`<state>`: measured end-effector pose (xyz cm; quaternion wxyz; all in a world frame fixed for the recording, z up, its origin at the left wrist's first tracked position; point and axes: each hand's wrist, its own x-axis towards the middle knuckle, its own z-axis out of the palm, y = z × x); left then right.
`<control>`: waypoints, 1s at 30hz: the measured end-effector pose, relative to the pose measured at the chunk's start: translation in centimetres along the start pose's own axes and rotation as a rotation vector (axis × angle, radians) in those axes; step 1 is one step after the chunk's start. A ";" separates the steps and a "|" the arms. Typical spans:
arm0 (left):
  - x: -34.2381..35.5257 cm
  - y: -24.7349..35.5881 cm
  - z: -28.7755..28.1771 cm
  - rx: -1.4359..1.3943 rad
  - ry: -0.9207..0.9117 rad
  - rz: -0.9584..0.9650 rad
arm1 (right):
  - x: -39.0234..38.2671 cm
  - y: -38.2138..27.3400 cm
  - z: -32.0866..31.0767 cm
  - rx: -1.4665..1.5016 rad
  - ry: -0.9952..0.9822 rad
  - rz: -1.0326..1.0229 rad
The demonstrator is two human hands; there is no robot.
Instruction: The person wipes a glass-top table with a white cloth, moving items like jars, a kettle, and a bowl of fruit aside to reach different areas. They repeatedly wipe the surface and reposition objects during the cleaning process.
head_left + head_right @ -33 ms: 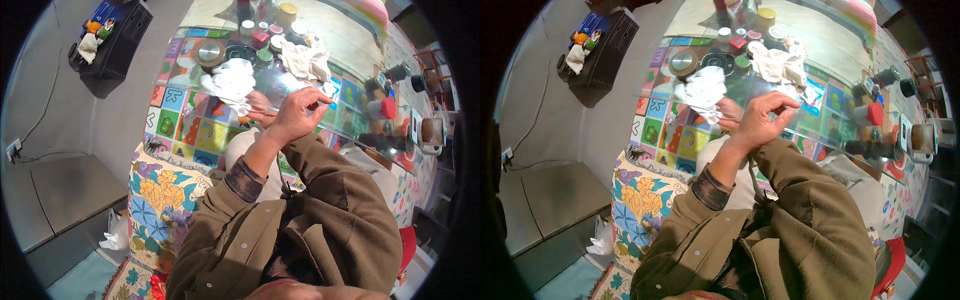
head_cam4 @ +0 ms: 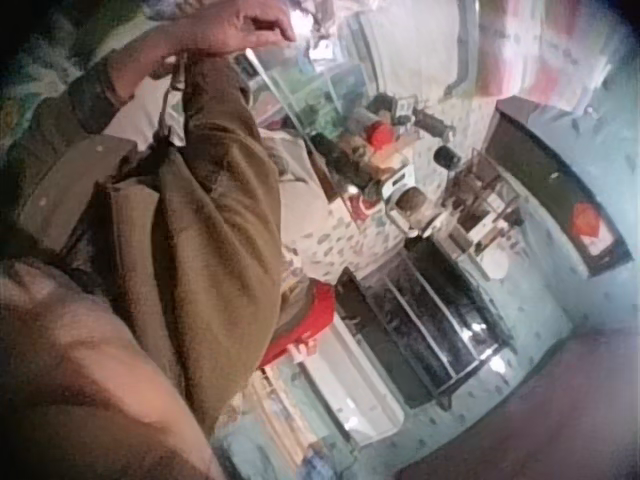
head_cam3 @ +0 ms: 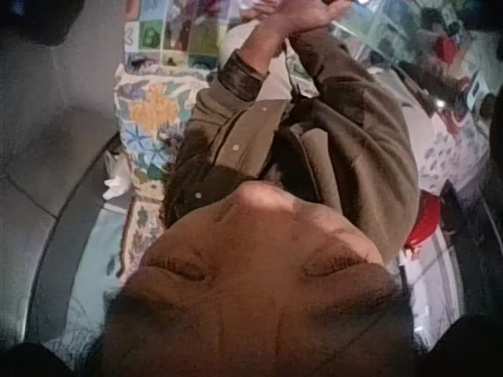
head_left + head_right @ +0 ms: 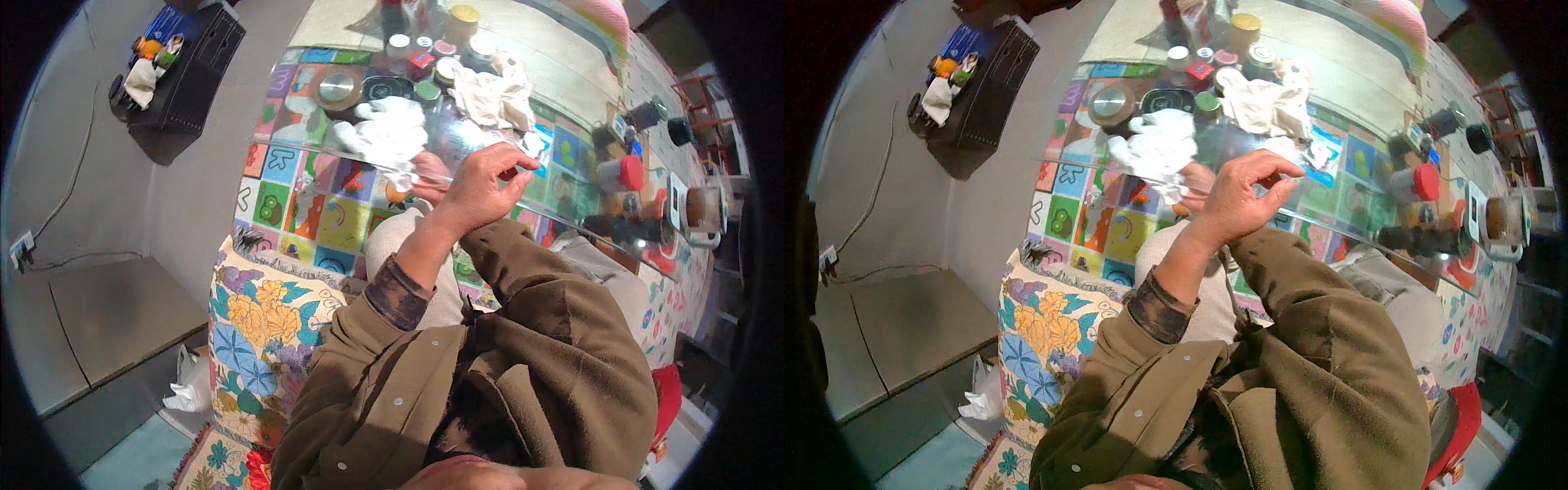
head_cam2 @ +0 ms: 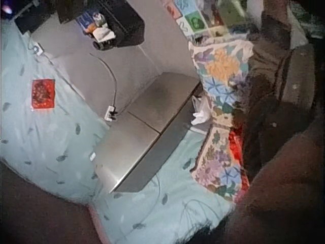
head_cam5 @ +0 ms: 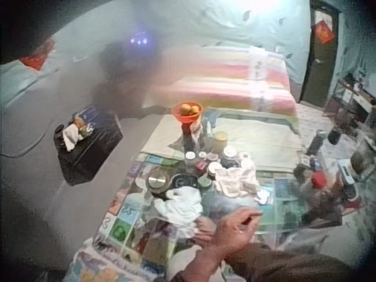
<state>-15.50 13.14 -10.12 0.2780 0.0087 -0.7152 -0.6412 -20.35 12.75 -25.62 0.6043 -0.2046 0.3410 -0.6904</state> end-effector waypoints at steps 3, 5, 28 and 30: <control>-0.1 -0.4 0.9 0.052 -0.044 -0.002 | -9.7 -1.7 -2.3 -0.436 0.111 -0.224; 0.2 -1.1 1.3 0.125 0.013 0.043 | -14.4 -2.1 -4.3 -0.450 0.252 -0.307; 6.8 -11.4 0.3 1.139 -0.001 -0.266 | -34.3 -22.1 -2.7 -1.850 0.538 -0.199; 7.0 -11.6 -1.7 1.155 0.146 -0.258 | -32.8 -21.9 -2.9 -1.880 0.627 -0.140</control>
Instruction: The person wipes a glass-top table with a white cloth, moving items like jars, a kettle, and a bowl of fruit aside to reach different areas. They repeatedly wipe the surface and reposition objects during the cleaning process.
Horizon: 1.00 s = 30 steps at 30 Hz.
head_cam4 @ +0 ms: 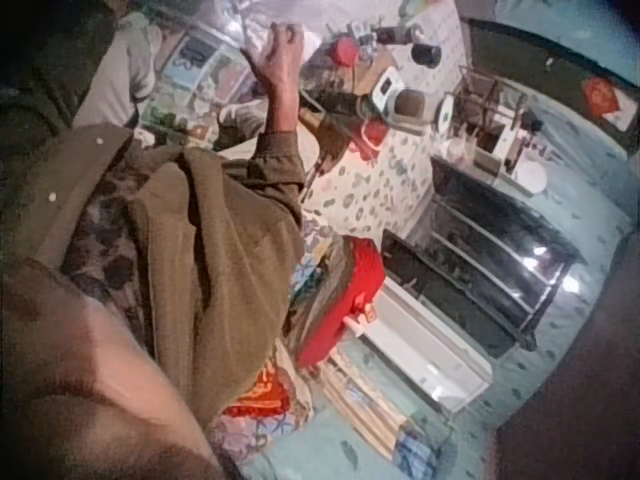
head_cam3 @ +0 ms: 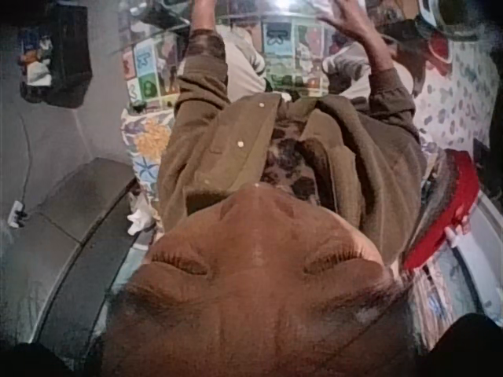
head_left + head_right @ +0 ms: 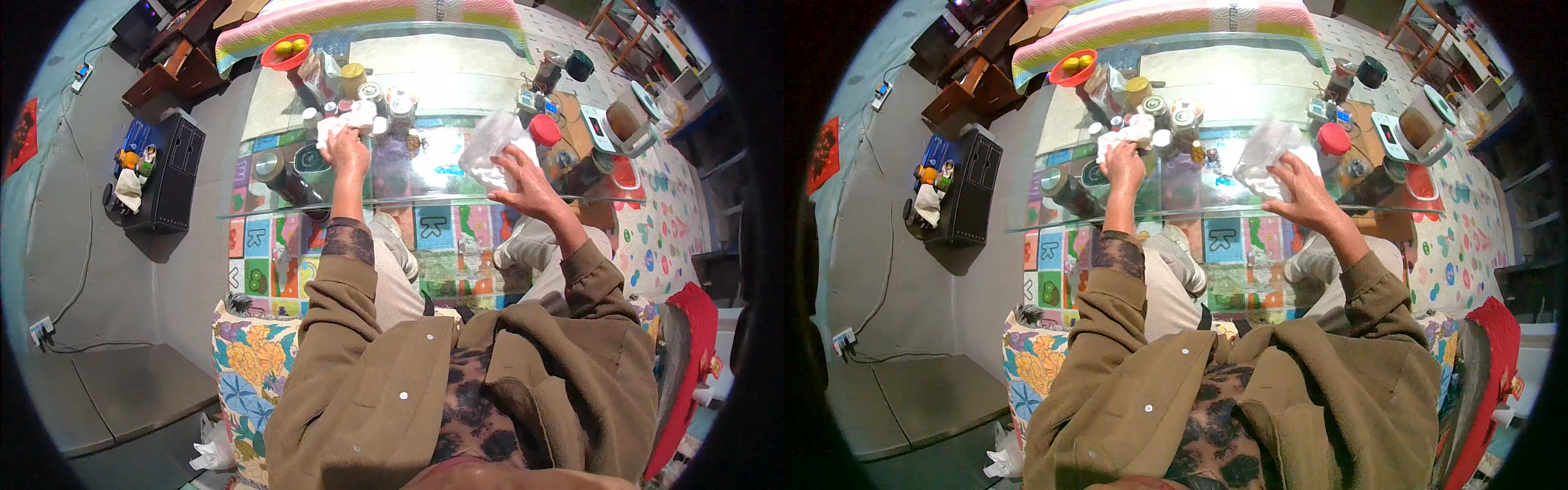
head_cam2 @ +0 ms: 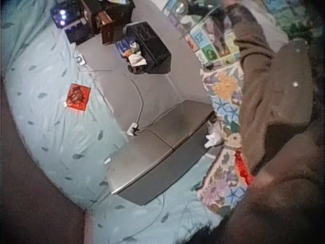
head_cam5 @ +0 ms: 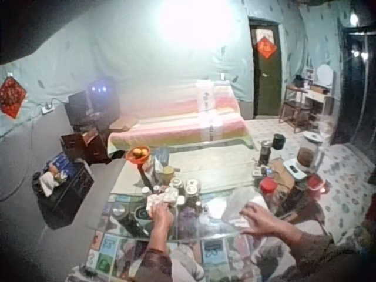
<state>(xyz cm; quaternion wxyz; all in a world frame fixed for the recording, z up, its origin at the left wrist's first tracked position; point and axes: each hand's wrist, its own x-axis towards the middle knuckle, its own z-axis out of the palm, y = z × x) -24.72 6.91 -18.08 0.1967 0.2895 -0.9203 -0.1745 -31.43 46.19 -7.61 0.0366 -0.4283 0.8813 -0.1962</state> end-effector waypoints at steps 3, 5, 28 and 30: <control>0.2 -1.4 -1.6 -0.101 0.074 -0.120 | 2.3 -0.4 2.6 -0.043 0.041 0.108; 0.2 -1.4 -2.9 -0.178 0.102 -0.160 | 4.5 -0.7 5.5 -0.119 0.036 0.152; -4.0 12.1 -4.7 -0.692 0.106 0.499 | 2.3 14.7 4.1 -0.242 0.063 0.340; -4.5 14.5 -4.2 -0.723 -0.024 0.603 | 3.6 19.1 3.2 -0.208 0.083 0.411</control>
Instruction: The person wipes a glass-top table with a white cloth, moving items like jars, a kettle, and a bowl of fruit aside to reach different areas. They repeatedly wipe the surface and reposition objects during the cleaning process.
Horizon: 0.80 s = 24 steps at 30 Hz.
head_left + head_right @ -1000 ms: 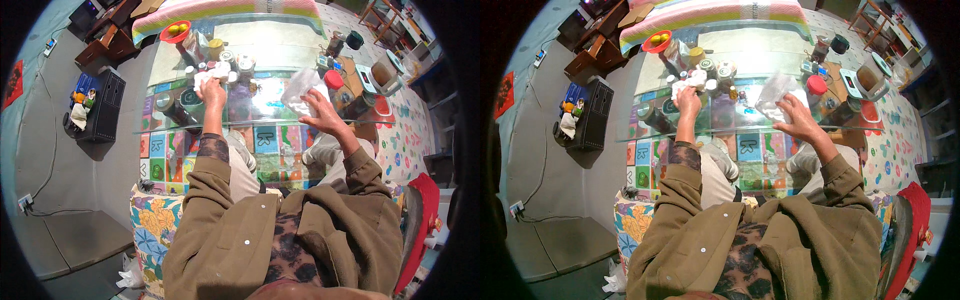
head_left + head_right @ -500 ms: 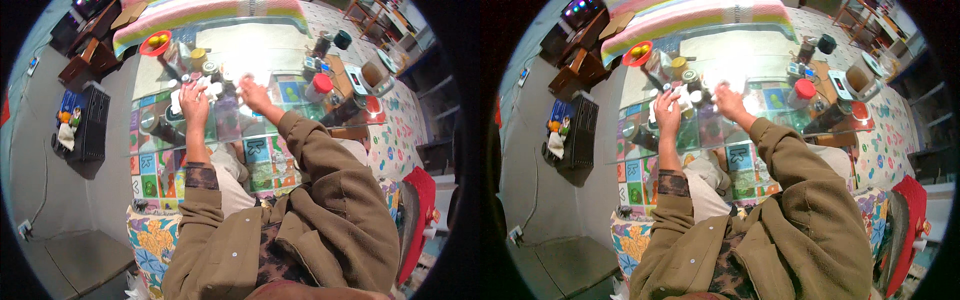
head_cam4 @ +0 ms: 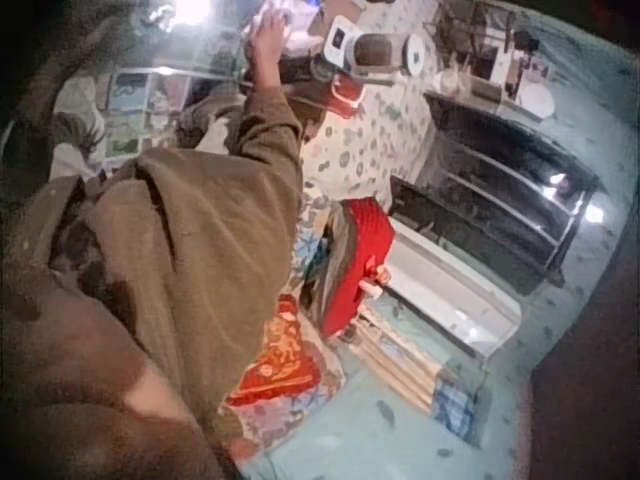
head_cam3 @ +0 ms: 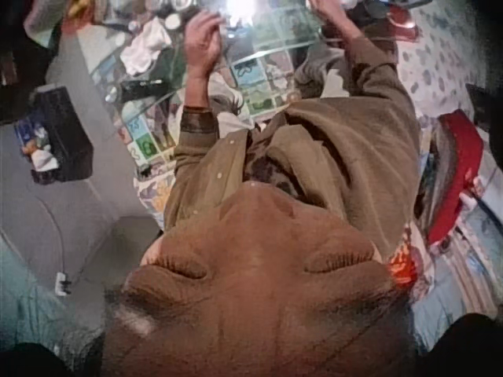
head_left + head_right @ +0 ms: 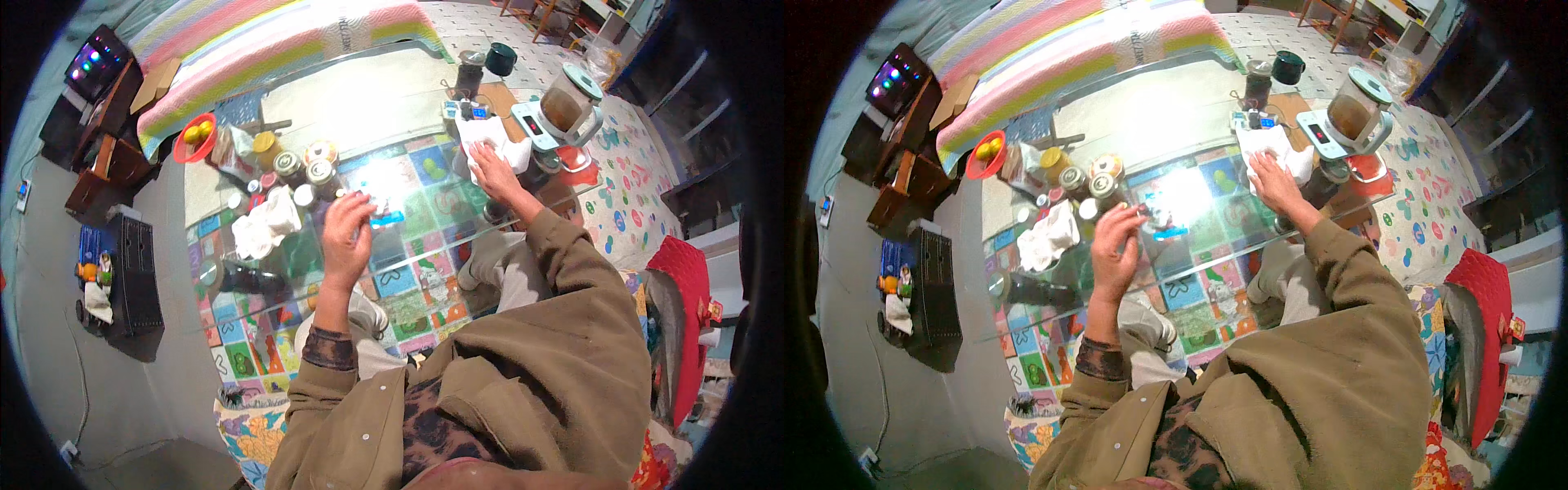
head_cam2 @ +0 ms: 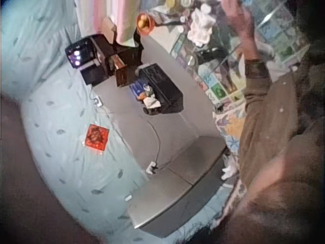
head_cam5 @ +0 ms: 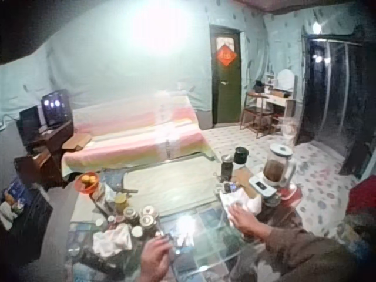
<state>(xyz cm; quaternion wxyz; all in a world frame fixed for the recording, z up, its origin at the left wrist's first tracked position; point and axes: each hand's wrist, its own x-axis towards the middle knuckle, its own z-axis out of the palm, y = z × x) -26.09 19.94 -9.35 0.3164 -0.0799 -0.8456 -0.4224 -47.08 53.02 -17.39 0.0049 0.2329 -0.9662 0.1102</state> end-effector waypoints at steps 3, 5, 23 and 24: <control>1.1 0.7 2.1 -0.088 -0.124 0.002 | 6.1 3.0 1.2 -0.034 0.049 0.093; 1.7 0.4 3.0 -0.089 -0.153 -0.009 | 11.0 3.9 2.0 -0.050 0.096 0.129; 3.9 -0.5 6.5 -0.116 -0.258 -0.216 | 17.6 5.8 0.5 -0.073 -0.066 -0.288; 4.0 -0.5 6.6 -0.119 -0.258 -0.211 | 18.1 6.5 1.5 -0.054 0.004 -0.225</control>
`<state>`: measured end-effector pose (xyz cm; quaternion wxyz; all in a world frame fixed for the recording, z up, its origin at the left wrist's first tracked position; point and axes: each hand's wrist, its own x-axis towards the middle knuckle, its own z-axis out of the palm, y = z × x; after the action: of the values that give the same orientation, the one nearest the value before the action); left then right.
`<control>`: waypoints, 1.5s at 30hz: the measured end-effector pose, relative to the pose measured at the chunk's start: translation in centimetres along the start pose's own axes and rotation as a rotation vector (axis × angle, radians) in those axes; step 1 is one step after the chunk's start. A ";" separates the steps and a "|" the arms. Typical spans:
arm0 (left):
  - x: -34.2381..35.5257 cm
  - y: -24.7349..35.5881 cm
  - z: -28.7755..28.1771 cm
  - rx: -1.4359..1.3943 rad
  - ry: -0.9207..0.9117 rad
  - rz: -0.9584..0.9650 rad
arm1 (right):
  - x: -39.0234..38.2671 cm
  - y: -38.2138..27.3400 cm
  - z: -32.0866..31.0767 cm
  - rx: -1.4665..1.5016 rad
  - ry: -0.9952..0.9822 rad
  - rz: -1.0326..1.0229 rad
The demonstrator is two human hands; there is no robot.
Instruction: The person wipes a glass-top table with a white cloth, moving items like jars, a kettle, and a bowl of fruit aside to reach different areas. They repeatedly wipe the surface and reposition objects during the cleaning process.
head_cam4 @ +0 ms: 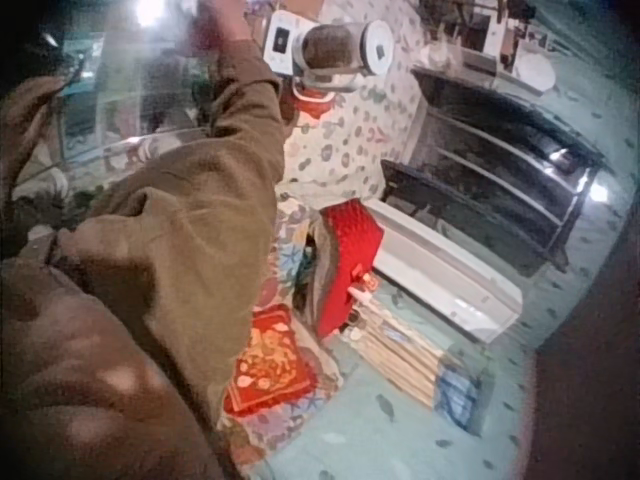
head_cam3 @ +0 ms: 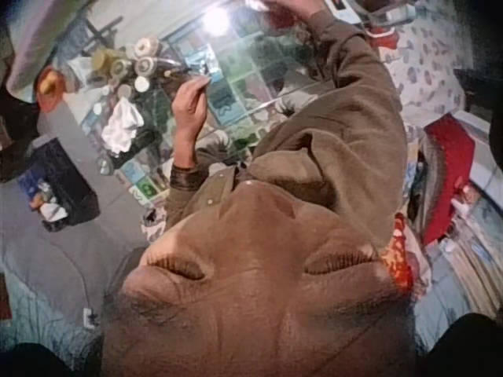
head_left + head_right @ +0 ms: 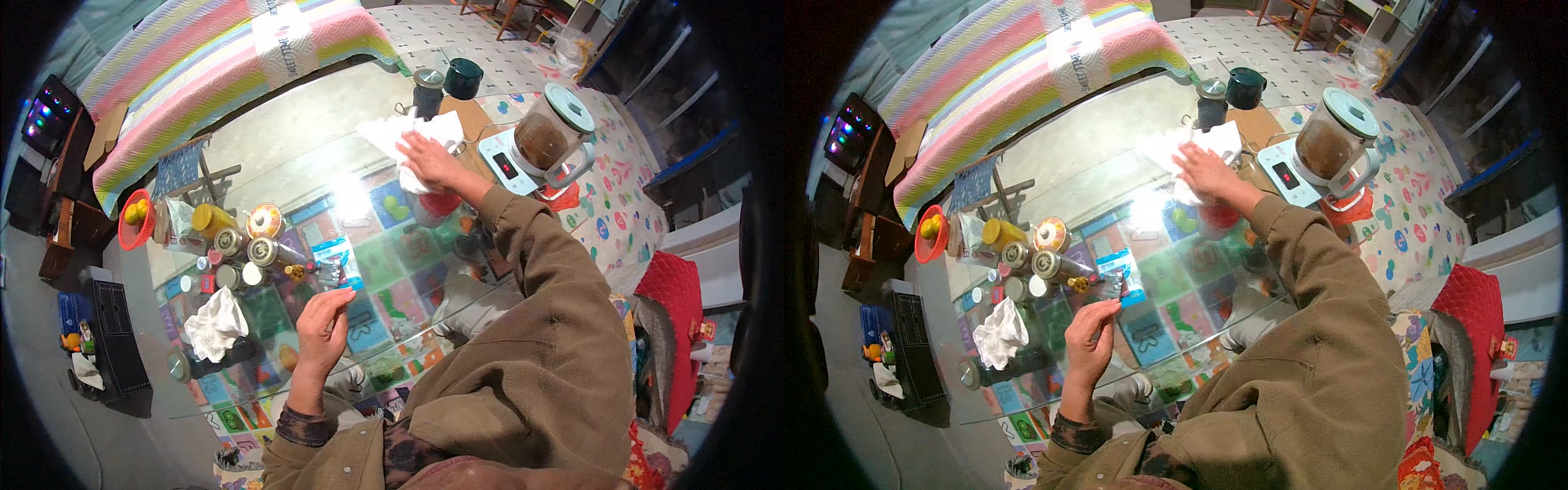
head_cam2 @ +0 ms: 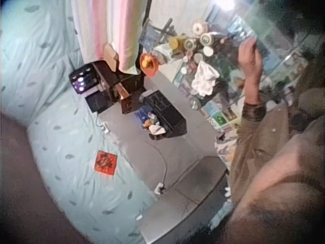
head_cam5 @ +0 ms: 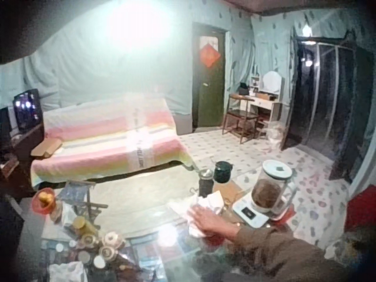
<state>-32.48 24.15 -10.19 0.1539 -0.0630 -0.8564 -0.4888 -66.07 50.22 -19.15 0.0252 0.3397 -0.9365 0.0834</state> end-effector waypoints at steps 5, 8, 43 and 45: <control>-0.3 0.0 -0.5 -0.018 -0.004 -0.031 | 1.8 3.9 0.7 -0.340 0.151 0.242; -0.9 0.0 -1.2 -0.064 0.004 -0.083 | 2.2 7.1 -3.2 -0.211 -0.164 0.436; -0.2 1.1 -1.8 -0.014 0.091 0.002 | 8.0 5.4 1.1 -0.062 0.384 1.125; 0.0 0.8 -0.9 -0.053 0.087 -0.006 | 7.9 1.4 1.4 -0.107 0.317 0.953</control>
<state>-32.13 23.82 -9.08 0.1879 -0.0434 -0.8359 -0.5138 -73.05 46.05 -19.89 0.1434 -0.1442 -0.9751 0.0880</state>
